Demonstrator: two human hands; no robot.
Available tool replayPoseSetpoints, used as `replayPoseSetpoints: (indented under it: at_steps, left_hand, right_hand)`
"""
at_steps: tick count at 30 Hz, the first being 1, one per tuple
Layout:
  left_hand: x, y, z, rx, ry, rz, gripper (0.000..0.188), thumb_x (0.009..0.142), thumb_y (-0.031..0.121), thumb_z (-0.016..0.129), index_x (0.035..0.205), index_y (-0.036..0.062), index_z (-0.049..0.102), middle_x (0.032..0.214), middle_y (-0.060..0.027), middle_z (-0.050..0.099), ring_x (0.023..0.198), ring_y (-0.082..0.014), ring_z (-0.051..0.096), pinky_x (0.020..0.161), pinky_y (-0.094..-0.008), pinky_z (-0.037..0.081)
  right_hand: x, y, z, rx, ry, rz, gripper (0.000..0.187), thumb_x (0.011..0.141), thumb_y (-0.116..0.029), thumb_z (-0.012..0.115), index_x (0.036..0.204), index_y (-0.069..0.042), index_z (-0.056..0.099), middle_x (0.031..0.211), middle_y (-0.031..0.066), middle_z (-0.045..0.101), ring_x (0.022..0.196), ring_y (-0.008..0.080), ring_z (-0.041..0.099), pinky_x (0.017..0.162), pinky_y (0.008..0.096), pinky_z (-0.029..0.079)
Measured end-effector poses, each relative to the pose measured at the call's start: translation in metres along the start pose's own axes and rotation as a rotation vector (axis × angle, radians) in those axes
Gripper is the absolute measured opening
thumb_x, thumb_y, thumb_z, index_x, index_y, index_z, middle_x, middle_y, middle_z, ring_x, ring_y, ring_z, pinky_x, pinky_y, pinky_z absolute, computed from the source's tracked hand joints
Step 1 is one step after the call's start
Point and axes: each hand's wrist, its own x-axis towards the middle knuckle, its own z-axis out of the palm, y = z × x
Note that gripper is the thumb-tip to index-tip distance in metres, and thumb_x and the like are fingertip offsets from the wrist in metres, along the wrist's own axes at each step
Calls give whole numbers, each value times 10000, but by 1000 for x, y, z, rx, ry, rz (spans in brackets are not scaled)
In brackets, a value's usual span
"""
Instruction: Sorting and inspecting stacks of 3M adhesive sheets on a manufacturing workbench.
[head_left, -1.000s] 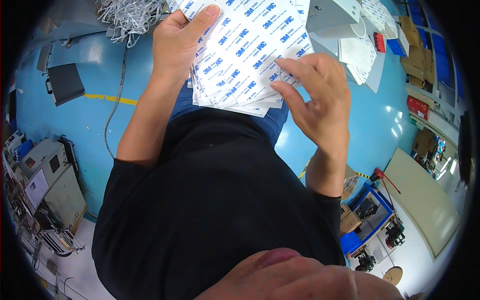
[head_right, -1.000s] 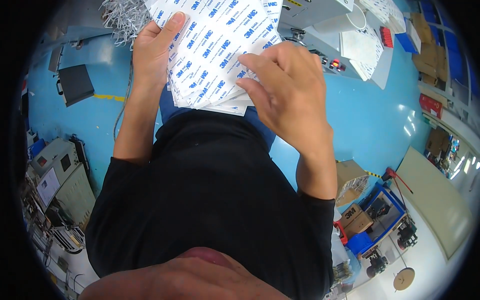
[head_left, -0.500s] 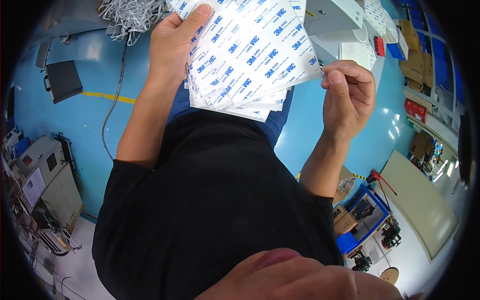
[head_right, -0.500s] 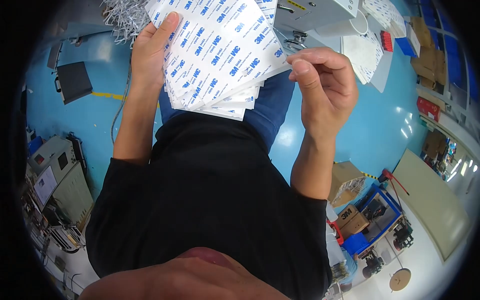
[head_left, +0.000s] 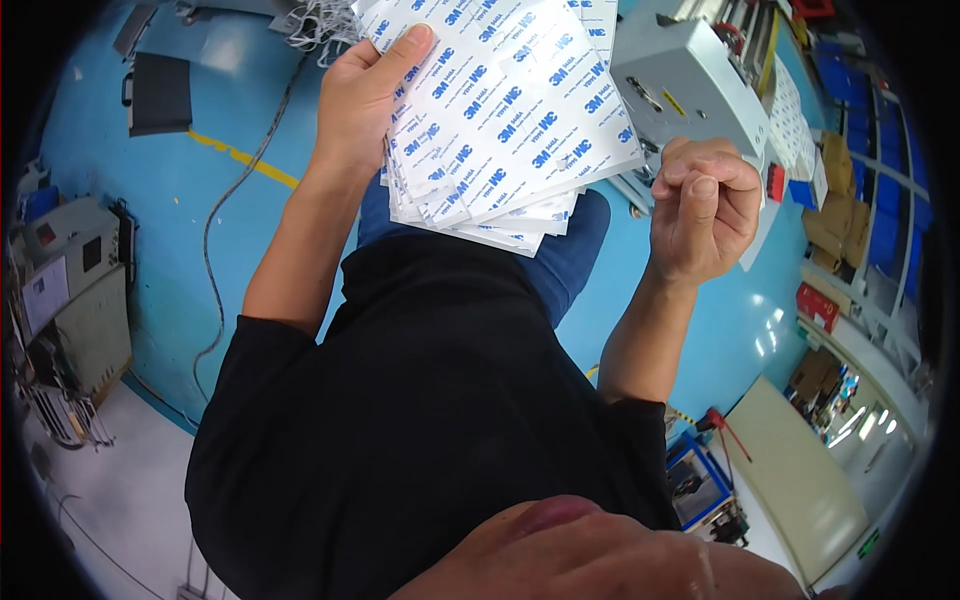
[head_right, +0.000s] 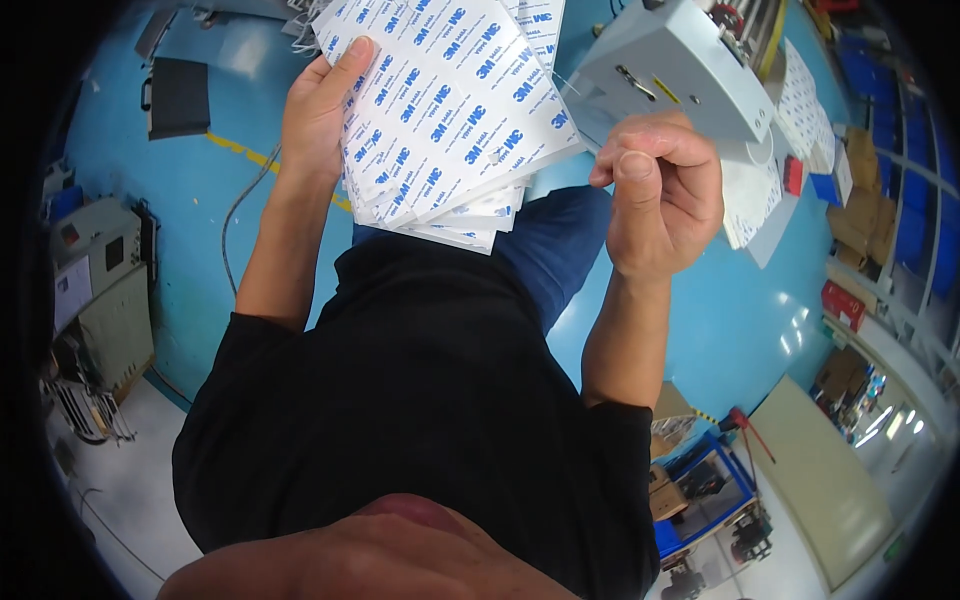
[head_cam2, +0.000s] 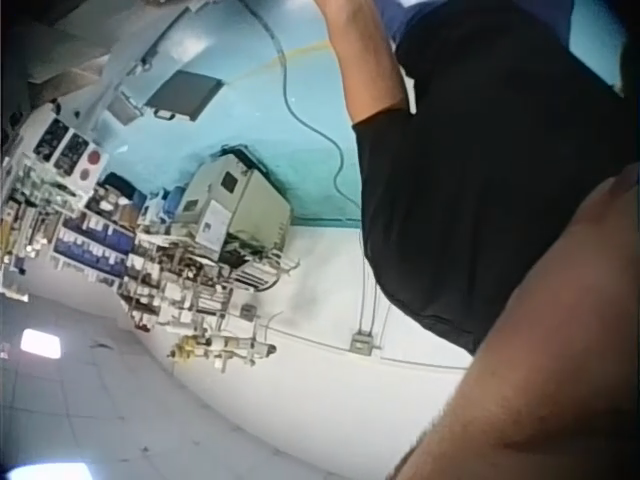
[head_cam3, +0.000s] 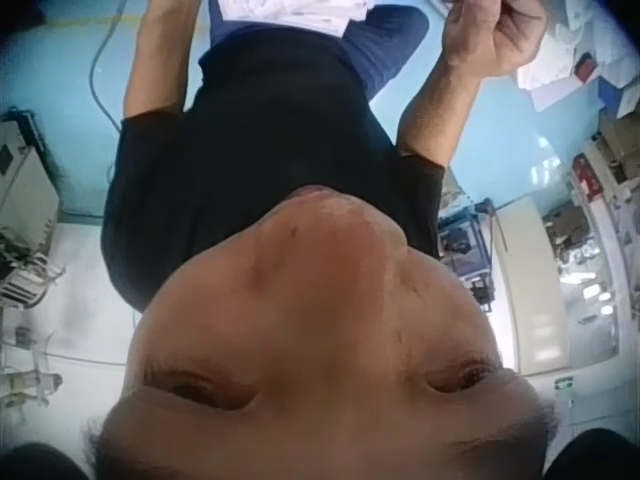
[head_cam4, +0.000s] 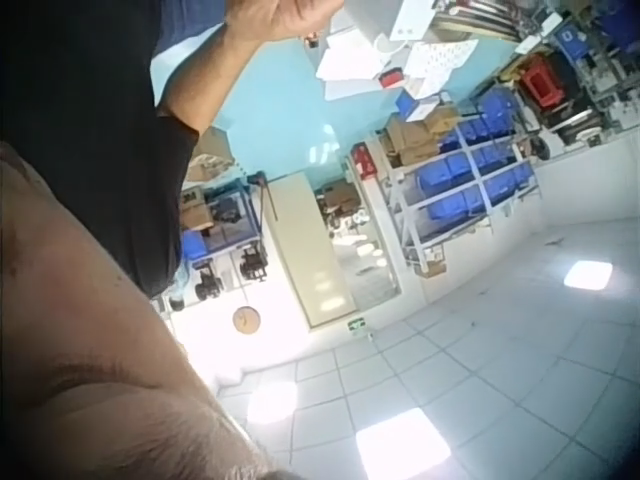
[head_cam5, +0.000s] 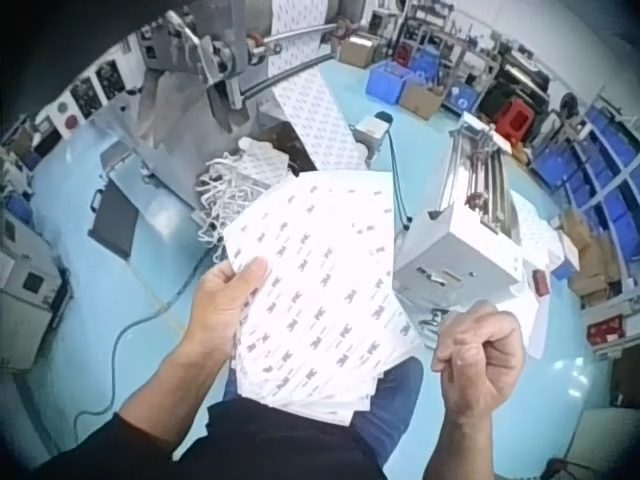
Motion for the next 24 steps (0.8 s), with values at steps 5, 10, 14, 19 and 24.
replayPoseSetpoints:
  at_steps: [5,10,14,19,24]
  left_hand:
    - [-6,-2,-3,1,58,17,299,841,191,656,995,-57,588,876,-135,664,694,-133,657,610,-220,537]
    - [-4,-7,-1,-55,75,60,298,843,185,649,1012,-52,583,885,-140,665,690,-132,658,602,-220,538]
    - [-2,-8,0,-115,12,74,289,857,183,624,1023,-49,579,905,-146,664,716,-144,665,628,-239,550]
    - [1,-3,4,-182,-36,59,318,858,187,618,1065,-47,555,961,-156,653,770,-163,668,664,-262,559]
    - [8,-16,-4,-296,-75,41,347,853,210,628,1088,-30,545,1004,-154,643,807,-172,664,695,-276,559]
  right_hand:
    - [9,4,-2,93,-108,38,94,884,-99,544,909,-15,511,748,111,535,547,135,442,544,268,356]
    - [26,4,-9,107,-136,43,99,859,-83,576,887,-20,504,738,120,538,537,133,446,539,269,360]
    - [53,6,-18,94,-146,-18,63,843,-30,572,826,-5,517,735,117,531,538,134,445,536,266,369]
    - [85,6,-20,-72,-114,76,58,830,14,574,872,51,588,775,113,540,604,140,495,575,238,408]
    - [100,25,-19,12,-142,209,168,823,47,586,988,70,611,915,135,568,763,174,574,696,256,478]
